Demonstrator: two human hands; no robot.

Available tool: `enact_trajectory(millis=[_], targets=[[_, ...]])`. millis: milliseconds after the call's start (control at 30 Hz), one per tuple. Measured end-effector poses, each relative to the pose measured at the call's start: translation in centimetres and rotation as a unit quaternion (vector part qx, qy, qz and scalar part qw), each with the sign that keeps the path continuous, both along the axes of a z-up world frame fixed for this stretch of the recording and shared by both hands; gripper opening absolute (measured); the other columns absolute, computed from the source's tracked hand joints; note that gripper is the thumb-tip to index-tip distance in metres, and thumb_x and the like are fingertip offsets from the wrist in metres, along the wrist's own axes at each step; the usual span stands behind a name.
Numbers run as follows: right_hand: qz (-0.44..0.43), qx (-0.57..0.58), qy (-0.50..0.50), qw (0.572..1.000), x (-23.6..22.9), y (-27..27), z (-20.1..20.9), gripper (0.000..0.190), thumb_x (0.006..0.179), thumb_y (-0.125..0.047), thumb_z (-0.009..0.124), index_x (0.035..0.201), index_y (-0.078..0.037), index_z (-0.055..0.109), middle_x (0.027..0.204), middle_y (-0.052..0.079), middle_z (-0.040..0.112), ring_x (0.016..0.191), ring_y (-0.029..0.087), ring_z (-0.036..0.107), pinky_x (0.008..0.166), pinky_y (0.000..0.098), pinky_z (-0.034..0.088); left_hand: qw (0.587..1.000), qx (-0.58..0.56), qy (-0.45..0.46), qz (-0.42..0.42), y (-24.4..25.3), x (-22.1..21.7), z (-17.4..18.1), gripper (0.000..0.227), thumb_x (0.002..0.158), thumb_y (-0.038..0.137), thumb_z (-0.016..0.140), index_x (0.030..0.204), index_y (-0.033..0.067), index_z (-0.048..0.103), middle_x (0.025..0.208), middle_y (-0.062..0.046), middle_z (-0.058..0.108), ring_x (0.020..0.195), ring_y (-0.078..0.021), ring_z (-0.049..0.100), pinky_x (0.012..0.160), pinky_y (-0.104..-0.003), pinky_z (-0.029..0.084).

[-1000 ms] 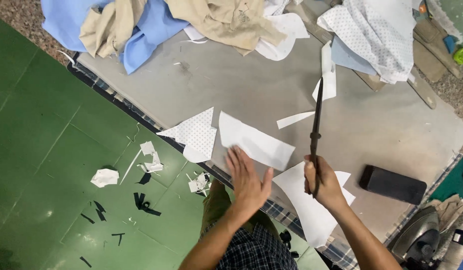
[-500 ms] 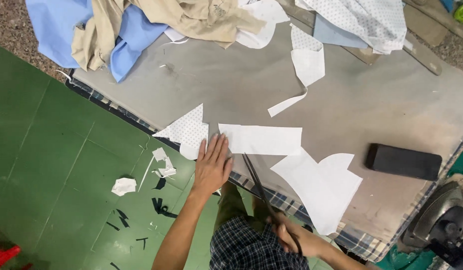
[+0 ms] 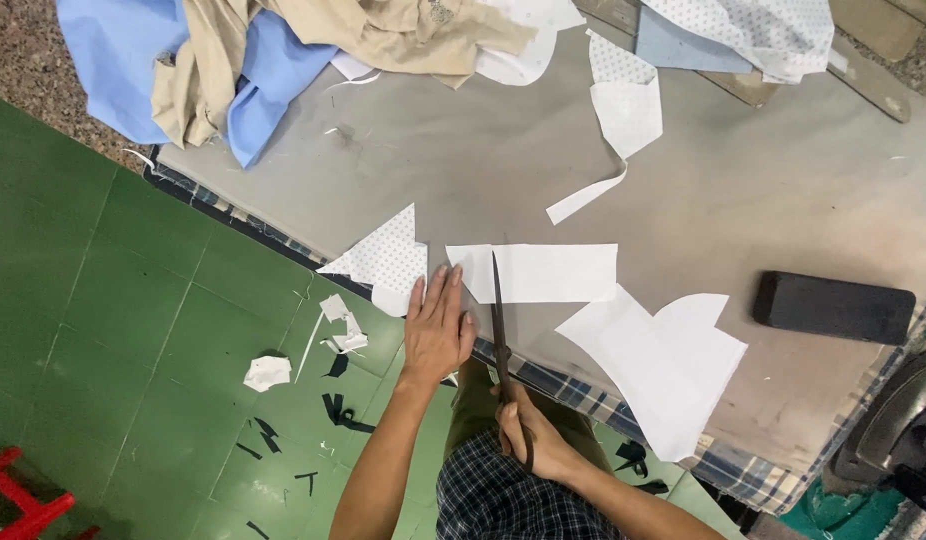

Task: The person irons a white fabric piece, then uses shears to cut it into smaller shapes. They continue to iron and cut additional fabric pieces, handling them one at a time on the worktable.

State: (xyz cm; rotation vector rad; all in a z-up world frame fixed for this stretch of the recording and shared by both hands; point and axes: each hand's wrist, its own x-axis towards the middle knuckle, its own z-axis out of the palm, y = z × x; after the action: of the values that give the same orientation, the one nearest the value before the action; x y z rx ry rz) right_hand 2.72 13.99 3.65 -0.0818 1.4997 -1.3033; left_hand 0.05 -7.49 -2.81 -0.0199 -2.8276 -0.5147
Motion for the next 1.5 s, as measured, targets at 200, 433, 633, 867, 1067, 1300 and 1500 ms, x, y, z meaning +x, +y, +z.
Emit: enact_trajectory(millis=[200,433,633,867,1067,1300,1500], targets=[[-0.019,0.007,-0.013,1.000,-0.3,0.2,0.2,0.055,0.098,-0.056,0.039,0.122,-0.009,0.053,0.052,0.000,0.051,0.042,0.013,0.056,0.050,0.0288,0.051,1.000,0.000,-0.025,0.003,0.0,0.1,-0.3,0.061,0.099,0.021,0.046,0.153,-0.0045,0.037,0.157,-0.014,0.049,0.149,-0.0301,0.044,0.128,-0.049,0.023],[-0.038,-0.012,-0.015,0.999,-3.9,0.9,0.9,0.057,0.096,-0.060,0.040,0.116,-0.008,0.055,0.047,0.002,0.051,0.038,0.014,0.053,0.046,0.0264,0.046,1.000,0.005,-0.030,0.002,0.2,-0.2,0.5,0.057,0.104,0.026,0.039,0.153,-0.0035,0.038,0.153,-0.018,0.054,0.148,-0.0315,0.045,0.127,-0.051,0.022],[0.131,-0.043,0.016,0.990,-3.9,9.9,4.9,0.078,0.092,-0.072,0.026,0.133,-0.010,0.047,0.080,-0.002,0.048,0.062,0.009,0.039,0.058,0.0272,0.045,0.942,-0.046,-0.172,0.284,1.4,-2.8,3.9,0.088,0.108,0.056,0.023,0.156,-0.0158,0.006,0.166,-0.035,0.011,0.155,-0.0468,0.003,0.128,-0.056,0.001],[-0.086,0.075,0.107,0.988,-0.8,22.2,3.7,0.071,0.096,-0.060,0.032,0.142,-0.007,0.041,0.082,0.000,0.055,0.059,0.010,0.051,0.051,0.0269,0.051,0.986,-0.125,-0.082,-0.077,16.1,-4.4,2.6,0.080,0.104,0.066,0.014,0.161,0.0103,0.007,0.170,-0.008,0.004,0.158,-0.0245,0.003,0.130,-0.053,0.003],[-0.172,0.112,0.025,0.978,1.1,28.6,3.9,0.069,0.095,-0.055,0.037,0.151,-0.014,0.038,0.088,0.004,0.046,0.065,0.016,0.035,0.064,0.0401,0.042,0.954,-0.172,-0.128,-0.210,8.7,-16.1,0.2,0.077,0.103,0.060,0.031,0.163,0.0128,0.025,0.168,-0.001,0.032,0.157,-0.0261,0.018,0.125,-0.054,0.011],[-0.073,0.192,0.046,0.978,3.7,33.5,3.3,0.072,0.093,-0.058,0.038,0.148,-0.012,0.043,0.074,0.005,0.047,0.059,0.015,0.038,0.060,0.0384,0.039,0.987,-0.113,0.040,-0.103,13.8,-9.6,4.1,0.059,0.104,0.038,0.052,0.148,-0.0014,0.049,0.144,-0.019,0.059,0.137,-0.0447,0.050,0.121,-0.062,0.033],[-0.014,0.193,0.042,0.980,3.3,35.1,3.2,0.063,0.094,-0.060,0.037,0.134,-0.013,0.050,0.080,0.004,0.047,0.066,0.016,0.038,0.064,0.0362,0.041,0.946,-0.221,-0.108,-0.210,13.9,-5.9,0.4,0.089,0.102,0.078,0.004,0.163,0.0139,0.009,0.171,-0.002,0.010,0.159,-0.0269,0.003,0.128,-0.054,0.005]])
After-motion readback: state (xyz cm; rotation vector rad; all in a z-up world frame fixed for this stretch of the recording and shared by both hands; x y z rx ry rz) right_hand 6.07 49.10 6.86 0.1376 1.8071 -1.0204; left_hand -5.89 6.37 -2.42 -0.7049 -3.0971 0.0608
